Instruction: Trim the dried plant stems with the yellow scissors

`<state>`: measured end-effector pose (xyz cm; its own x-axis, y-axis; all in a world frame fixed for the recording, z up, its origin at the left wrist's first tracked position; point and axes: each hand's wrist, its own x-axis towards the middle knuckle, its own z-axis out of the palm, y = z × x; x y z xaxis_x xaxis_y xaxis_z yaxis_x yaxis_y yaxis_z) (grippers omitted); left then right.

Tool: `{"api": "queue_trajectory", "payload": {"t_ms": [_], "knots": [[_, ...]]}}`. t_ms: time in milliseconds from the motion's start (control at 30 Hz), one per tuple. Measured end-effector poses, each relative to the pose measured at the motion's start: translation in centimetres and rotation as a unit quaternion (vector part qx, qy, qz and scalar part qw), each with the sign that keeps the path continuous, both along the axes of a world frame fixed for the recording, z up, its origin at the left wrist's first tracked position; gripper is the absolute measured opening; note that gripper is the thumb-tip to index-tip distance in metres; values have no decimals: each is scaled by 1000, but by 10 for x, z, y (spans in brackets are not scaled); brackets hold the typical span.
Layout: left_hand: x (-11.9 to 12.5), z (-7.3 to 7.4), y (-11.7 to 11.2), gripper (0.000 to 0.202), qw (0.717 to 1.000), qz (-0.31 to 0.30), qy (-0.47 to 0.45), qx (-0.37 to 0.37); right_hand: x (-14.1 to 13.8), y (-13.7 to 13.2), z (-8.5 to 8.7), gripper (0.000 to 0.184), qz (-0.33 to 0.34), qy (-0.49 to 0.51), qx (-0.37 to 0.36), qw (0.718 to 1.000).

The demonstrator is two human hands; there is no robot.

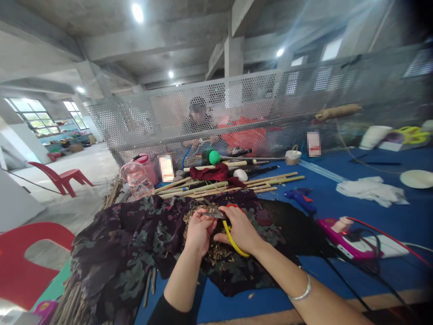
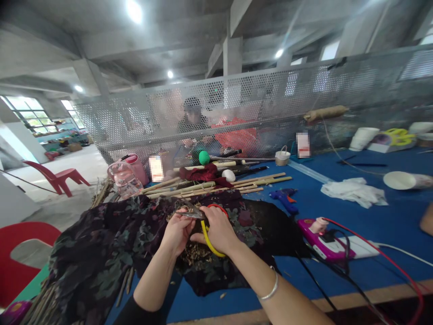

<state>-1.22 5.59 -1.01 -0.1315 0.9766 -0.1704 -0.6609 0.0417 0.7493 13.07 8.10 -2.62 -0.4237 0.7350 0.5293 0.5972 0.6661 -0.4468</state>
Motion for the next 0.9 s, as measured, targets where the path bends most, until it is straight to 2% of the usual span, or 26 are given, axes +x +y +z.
{"api": "queue_trajectory", "payload": {"t_ms": [133, 333, 500, 733, 900], "knots": [[3, 1, -1, 42, 1000, 1, -2, 14, 0, -1, 1, 70, -2, 3, -3, 1000], [5, 3, -3, 37, 999, -2, 11, 41, 0, -4, 2, 62, -15, 2, -28, 999], [3, 1, -3, 44, 998, -6, 1, 61, 1, -2, -4, 52, -24, 3, -24, 999], [2, 2, -4, 48, 999, 10, -13, 50, 2, 2, -10, 40, -25, 0, -19, 999], [2, 1, -2, 49, 998, 35, -19, 50, -1, -2, -4, 51, -42, -25, -14, 999]]}}
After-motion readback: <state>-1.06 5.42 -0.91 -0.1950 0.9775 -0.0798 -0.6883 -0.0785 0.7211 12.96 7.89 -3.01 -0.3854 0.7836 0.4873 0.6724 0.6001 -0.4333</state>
